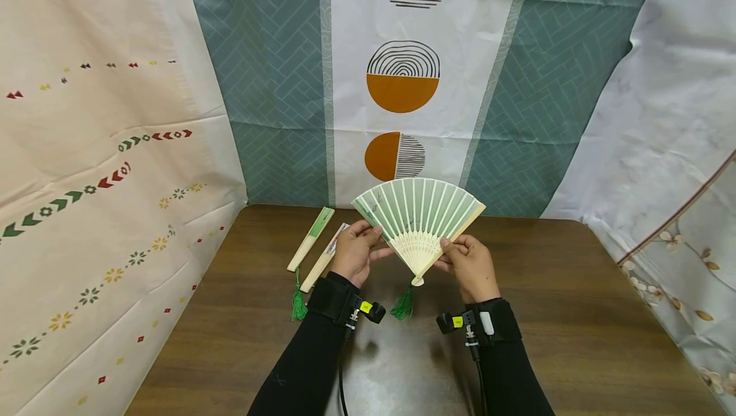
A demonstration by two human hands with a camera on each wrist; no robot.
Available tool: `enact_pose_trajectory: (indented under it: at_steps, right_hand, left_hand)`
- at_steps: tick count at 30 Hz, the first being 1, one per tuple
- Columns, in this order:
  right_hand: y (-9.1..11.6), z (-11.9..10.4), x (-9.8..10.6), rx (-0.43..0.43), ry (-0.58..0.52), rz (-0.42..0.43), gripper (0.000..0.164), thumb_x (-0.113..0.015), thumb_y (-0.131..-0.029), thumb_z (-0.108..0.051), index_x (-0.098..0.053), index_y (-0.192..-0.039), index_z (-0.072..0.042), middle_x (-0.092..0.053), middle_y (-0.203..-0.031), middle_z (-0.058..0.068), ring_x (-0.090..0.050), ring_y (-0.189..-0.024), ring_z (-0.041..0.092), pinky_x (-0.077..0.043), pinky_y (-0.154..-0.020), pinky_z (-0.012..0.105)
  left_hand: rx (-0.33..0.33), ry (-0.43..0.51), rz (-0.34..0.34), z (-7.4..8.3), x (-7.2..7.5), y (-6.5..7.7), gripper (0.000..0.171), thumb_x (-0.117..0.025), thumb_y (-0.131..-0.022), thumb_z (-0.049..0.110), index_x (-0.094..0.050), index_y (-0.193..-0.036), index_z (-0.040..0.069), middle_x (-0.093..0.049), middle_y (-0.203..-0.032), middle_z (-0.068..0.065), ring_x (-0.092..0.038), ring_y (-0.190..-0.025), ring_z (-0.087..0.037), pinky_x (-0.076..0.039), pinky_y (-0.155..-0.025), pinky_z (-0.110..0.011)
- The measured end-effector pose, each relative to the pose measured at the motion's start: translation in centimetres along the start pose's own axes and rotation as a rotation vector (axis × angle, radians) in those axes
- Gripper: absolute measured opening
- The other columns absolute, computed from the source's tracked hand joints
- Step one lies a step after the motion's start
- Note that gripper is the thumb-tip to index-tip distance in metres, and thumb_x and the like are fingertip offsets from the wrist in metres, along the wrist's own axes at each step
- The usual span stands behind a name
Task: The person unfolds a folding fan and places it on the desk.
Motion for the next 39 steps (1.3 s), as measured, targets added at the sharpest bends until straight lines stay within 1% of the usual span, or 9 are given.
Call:
enact_pose_trajectory:
  at_steps: [8, 13, 15, 20, 23, 27, 33, 36, 39]
  right_hand:
    - [0.05, -0.01, -0.03, -0.006, -0.024, 0.017, 0.029, -0.062, -0.118, -0.009, -0.055, -0.135, 0.014, -0.078, -0.087, -0.009, -0.076, -0.078, 0.003, -0.069, -0.076, 0.017]
    - [-0.01, -0.1, 0.08, -0.002, -0.044, 0.043, 0.028, -0.059, -0.119, -0.01, -0.055, -0.134, 0.013, -0.079, -0.086, -0.011, -0.077, -0.079, 0.002, -0.07, -0.078, 0.017]
    - [-0.03, -0.07, 0.09, 0.002, -0.064, 0.053, 0.027, -0.058, -0.12, -0.01, -0.054, -0.133, 0.014, -0.079, -0.086, -0.011, -0.078, -0.079, 0.001, -0.07, -0.078, 0.017]
    - [0.01, 0.06, 0.06, 0.004, -0.121, 0.08, 0.025, -0.056, -0.12, -0.01, -0.054, -0.131, 0.012, -0.079, -0.087, -0.011, -0.08, -0.081, 0.001, -0.071, -0.08, 0.018]
    - [0.05, 0.1, 0.13, 0.004, -0.14, 0.097, 0.026, -0.057, -0.12, -0.011, -0.053, -0.132, 0.011, -0.081, -0.091, -0.01, -0.082, -0.084, 0.002, -0.071, -0.082, 0.019]
    - [0.07, 0.09, 0.16, 0.003, -0.149, 0.105, 0.027, -0.058, -0.12, -0.012, -0.053, -0.134, 0.01, -0.081, -0.094, -0.008, -0.082, -0.086, 0.003, -0.071, -0.084, 0.019]
    - [-0.05, 0.14, 0.15, 0.012, -0.208, 0.126, 0.023, -0.056, -0.12, -0.011, -0.053, -0.131, 0.008, -0.081, -0.094, -0.009, -0.083, -0.088, 0.004, -0.071, -0.086, 0.021]
    - [-0.12, 0.21, 0.12, 0.02, -0.224, 0.134, 0.021, -0.056, -0.12, -0.011, -0.053, -0.13, 0.007, -0.081, -0.094, -0.01, -0.083, -0.088, 0.003, -0.071, -0.086, 0.021]
    - [-0.14, 0.24, 0.07, 0.028, -0.232, 0.145, 0.02, -0.055, -0.12, -0.01, -0.053, -0.13, 0.007, -0.08, -0.096, -0.01, -0.083, -0.089, 0.003, -0.071, -0.086, 0.02]
  left_hand:
    - [-0.003, 0.041, 0.003, -0.22, 0.48, -0.02, 0.024, -0.055, -0.116, -0.006, -0.06, -0.139, -0.013, -0.059, -0.099, -0.004, -0.064, -0.092, -0.016, -0.074, -0.076, -0.029]
    - [-0.012, 0.067, 0.005, -0.17, 0.52, -0.01, 0.018, -0.055, -0.117, -0.003, -0.061, -0.132, -0.01, -0.056, -0.098, -0.004, -0.064, -0.095, -0.017, -0.074, -0.079, -0.03]
    - [-0.009, 0.08, 0.016, -0.15, 0.54, 0.01, 0.014, -0.055, -0.118, -0.004, -0.062, -0.128, -0.007, -0.055, -0.098, -0.004, -0.064, -0.095, -0.017, -0.075, -0.08, -0.031]
    - [-0.002, 0.117, 0.059, -0.19, 0.55, -0.02, 0.011, -0.056, -0.117, -0.003, -0.065, -0.123, -0.002, -0.056, -0.099, -0.004, -0.063, -0.094, -0.016, -0.075, -0.081, -0.033]
    - [-0.007, 0.133, 0.074, -0.28, 0.51, -0.12, 0.012, -0.056, -0.117, -0.002, -0.066, -0.123, -0.003, -0.058, -0.099, -0.003, -0.062, -0.094, -0.016, -0.075, -0.081, -0.033]
    - [-0.013, 0.147, 0.08, -0.36, 0.44, -0.17, 0.014, -0.054, -0.118, -0.002, -0.065, -0.127, -0.004, -0.058, -0.101, -0.004, -0.062, -0.096, -0.018, -0.075, -0.083, -0.033]
    - [-0.019, 0.175, 0.087, -0.52, 0.35, -0.26, 0.011, -0.051, -0.118, -0.004, -0.062, -0.12, -0.001, -0.057, -0.105, -0.004, -0.061, -0.097, -0.02, -0.075, -0.087, -0.034]
    - [-0.024, 0.186, 0.1, -0.56, 0.21, -0.27, 0.013, -0.051, -0.118, -0.005, -0.063, -0.119, -0.001, -0.057, -0.106, -0.004, -0.06, -0.097, -0.019, -0.075, -0.086, -0.034]
    - [-0.034, 0.203, 0.118, -0.58, 0.06, -0.32, 0.013, -0.053, -0.118, -0.004, -0.065, -0.117, 0.0, -0.057, -0.104, -0.004, -0.06, -0.096, -0.019, -0.075, -0.084, -0.033]
Point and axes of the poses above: each hand's wrist, its own y-axis away from the middle knuckle, its own x-axis out of the back of the hand, z = x × y, the point moved 2 cm from there along -y, towards the middle knuckle
